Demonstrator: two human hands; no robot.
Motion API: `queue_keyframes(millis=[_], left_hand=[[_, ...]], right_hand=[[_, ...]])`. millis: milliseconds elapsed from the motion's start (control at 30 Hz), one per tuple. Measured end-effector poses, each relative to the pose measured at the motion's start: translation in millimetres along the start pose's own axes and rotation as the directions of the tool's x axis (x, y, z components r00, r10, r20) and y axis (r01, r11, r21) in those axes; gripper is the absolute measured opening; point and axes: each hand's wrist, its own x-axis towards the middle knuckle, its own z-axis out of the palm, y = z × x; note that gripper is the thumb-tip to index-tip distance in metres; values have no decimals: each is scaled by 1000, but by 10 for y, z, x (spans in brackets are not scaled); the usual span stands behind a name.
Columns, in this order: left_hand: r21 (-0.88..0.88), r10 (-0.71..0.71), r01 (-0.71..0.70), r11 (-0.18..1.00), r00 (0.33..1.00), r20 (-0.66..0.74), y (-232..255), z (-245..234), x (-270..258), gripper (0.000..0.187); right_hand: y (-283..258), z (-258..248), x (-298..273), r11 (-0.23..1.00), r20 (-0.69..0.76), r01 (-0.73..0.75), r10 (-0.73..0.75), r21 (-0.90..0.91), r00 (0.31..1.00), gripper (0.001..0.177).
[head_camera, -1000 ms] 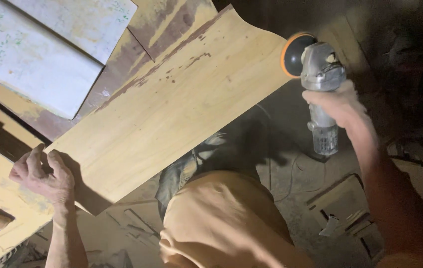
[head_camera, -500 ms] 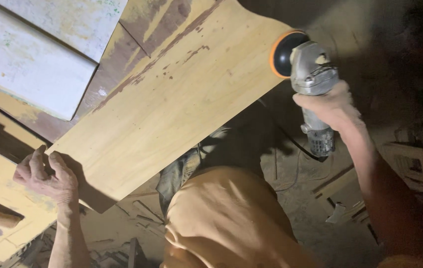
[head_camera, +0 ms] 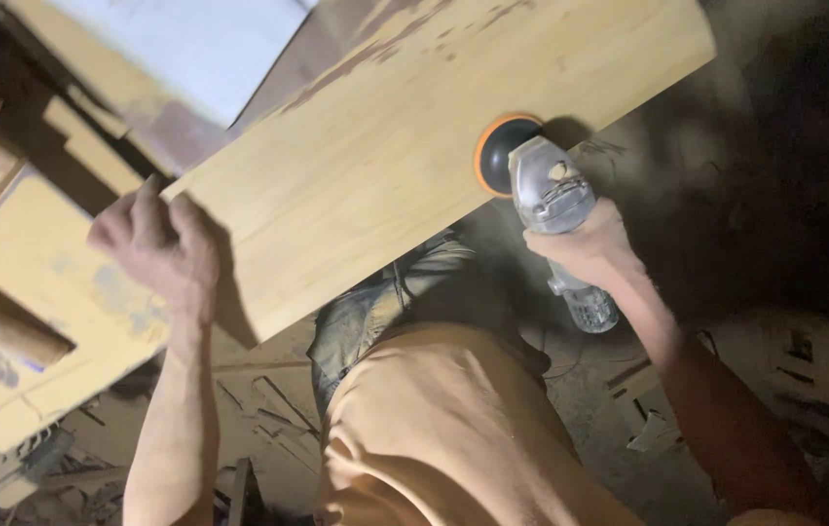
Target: Sanding a wooden board using a power sander on a workbench
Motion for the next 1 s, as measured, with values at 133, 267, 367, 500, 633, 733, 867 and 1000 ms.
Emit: queue_keyframes(millis=[133,267,367,500,633,733,867,1000], left_hand=[[56,63,-64,996,998,23,-92,23,-63,28],[-50,-88,93,994,992,89,-323,95,-240,32],[-49,-70,77,996,990,118,-457,216,-310,33],[47,55,-57,997,997,45,-110,-12,-78,37],[97,24,-30,995,998,62,-115,-17,-92,35],[158,74,-82,984,996,57,-81,-6,-54,29],[410,361,-350,842,931,53,-26,-19,53,16],[427,430,-414,804,901,65,40,-35,113,29]], right_hand=[[-451,214,-671,988,128,-126,113,94,985,33],[-253,737,-824,988,113,54,-71,145,991,48],[-304,913,-899,986,150,121,-138,119,979,49],[-627,663,-1134,982,219,119,-85,-149,972,51],[-387,462,-700,999,175,51,-52,10,983,28],[-296,122,-410,996,135,-25,14,82,991,26],[-79,-209,-19,992,27,-79,76,97,997,33],[97,-574,352,992,-3,-110,110,55,994,43]])
